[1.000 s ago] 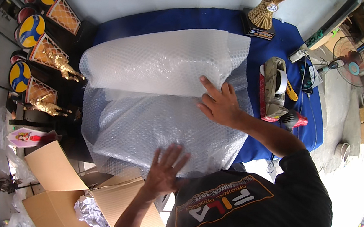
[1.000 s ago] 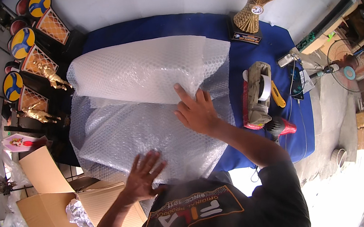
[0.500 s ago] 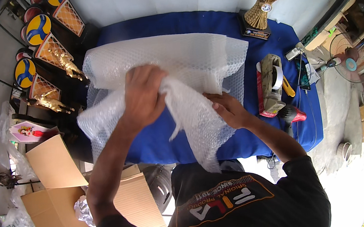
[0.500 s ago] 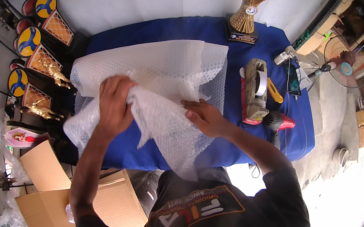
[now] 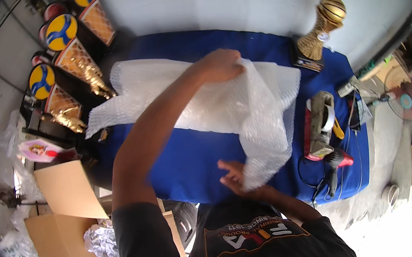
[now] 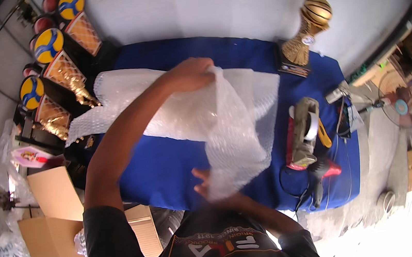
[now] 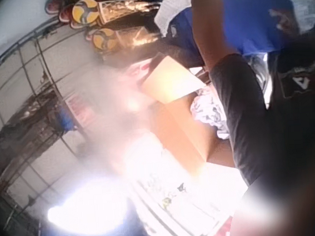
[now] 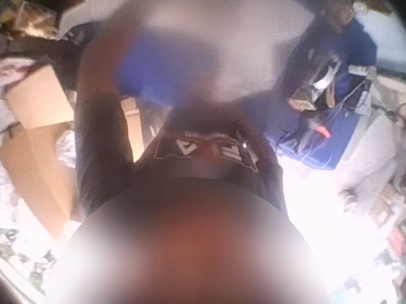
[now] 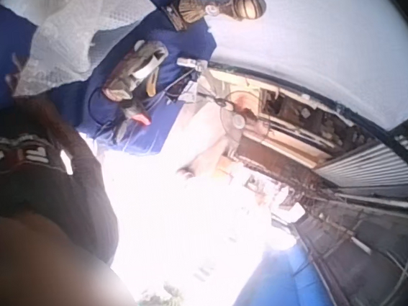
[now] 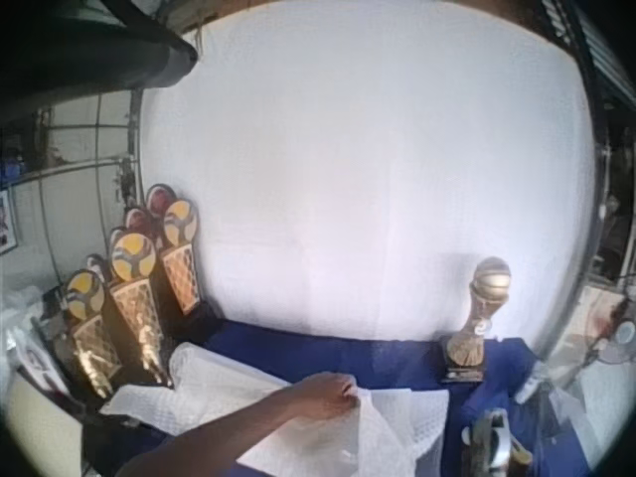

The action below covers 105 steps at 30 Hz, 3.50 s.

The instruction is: The person cuts a sheet of bubble wrap with scissors, places a gold basketball trophy on it, and uses a hairdryer to warm the bubble wrap. The person then wraps the trophy in the bubble wrap and secures it with tape. The wrapped trophy is placed into a cardboard box.

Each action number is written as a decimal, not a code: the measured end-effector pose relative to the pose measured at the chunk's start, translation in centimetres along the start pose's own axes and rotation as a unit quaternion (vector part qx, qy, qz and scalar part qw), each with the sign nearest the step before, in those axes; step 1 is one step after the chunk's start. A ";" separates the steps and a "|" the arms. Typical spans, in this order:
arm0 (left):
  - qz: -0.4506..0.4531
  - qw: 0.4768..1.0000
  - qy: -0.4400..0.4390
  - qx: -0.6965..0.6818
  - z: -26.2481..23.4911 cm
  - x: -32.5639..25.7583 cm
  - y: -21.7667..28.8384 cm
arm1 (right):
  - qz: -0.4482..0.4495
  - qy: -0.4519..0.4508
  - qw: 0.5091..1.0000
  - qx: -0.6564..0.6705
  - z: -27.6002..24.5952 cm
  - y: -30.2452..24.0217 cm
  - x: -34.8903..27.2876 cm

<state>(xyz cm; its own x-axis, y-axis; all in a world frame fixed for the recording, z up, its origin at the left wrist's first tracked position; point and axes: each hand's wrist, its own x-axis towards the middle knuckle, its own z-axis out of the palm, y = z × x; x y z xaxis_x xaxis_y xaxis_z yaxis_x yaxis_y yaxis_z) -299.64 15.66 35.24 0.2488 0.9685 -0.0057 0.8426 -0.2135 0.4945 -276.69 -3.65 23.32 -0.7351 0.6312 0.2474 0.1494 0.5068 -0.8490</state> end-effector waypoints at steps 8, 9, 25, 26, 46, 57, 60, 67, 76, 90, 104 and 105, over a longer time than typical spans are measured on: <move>0.065 0.998 -0.015 0.003 1.8 2.7 -2.4 | -0.017 0.368 0.915 -0.162 -21.2 3.0 11.9; 0.039 0.998 -0.042 -0.005 2.0 3.6 -2.6 | -0.029 0.364 0.916 -0.168 -20.9 2.5 12.8; -0.139 0.924 -0.185 0.304 -12.3 -11.0 -7.9 | 0.113 -0.121 0.920 -0.355 -17.1 -0.1 21.6; -0.191 0.921 -0.096 0.327 -13.9 -12.2 -9.4 | 0.104 -0.106 0.928 -0.342 -17.0 -0.3 21.3; -0.334 0.923 0.173 0.084 -7.0 -7.2 -20.2 | 0.080 -0.033 0.939 -0.333 -21.2 10.3 22.3; -0.156 0.963 0.178 0.131 -8.3 -9.7 -14.9 | -0.012 -0.010 0.971 -0.237 -17.7 1.1 19.3; -0.099 0.961 0.228 0.122 -9.0 -13.4 -14.7 | -0.169 0.013 0.937 -0.306 -17.6 -1.8 19.0; -0.078 0.882 0.329 0.328 -8.0 -17.2 -9.1 | -0.347 0.076 0.839 -0.413 -14.9 -0.9 15.2; 0.267 0.934 0.221 0.089 6.9 -9.9 2.0 | -0.252 0.081 0.864 -0.428 -14.0 -0.1 9.1; 0.364 0.880 0.273 0.132 8.6 -9.7 2.2 | 0.374 0.399 0.826 -0.138 -20.9 4.3 -9.2; 0.418 0.873 0.250 0.028 8.1 -14.7 0.8 | 0.168 0.638 0.747 0.077 -16.0 -1.5 -8.6; 0.422 0.872 0.248 0.023 8.0 -14.8 0.7 | 0.181 0.673 0.696 0.172 -14.5 -0.7 -10.0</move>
<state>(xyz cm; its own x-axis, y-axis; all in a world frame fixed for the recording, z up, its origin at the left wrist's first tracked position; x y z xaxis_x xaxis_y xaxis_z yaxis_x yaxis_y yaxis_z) -298.90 0.18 28.73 0.5619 0.3987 0.7247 0.4815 -0.8701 0.1054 -259.89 -1.83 28.22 0.6302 0.7765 0.0039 -0.1747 0.1467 -0.9736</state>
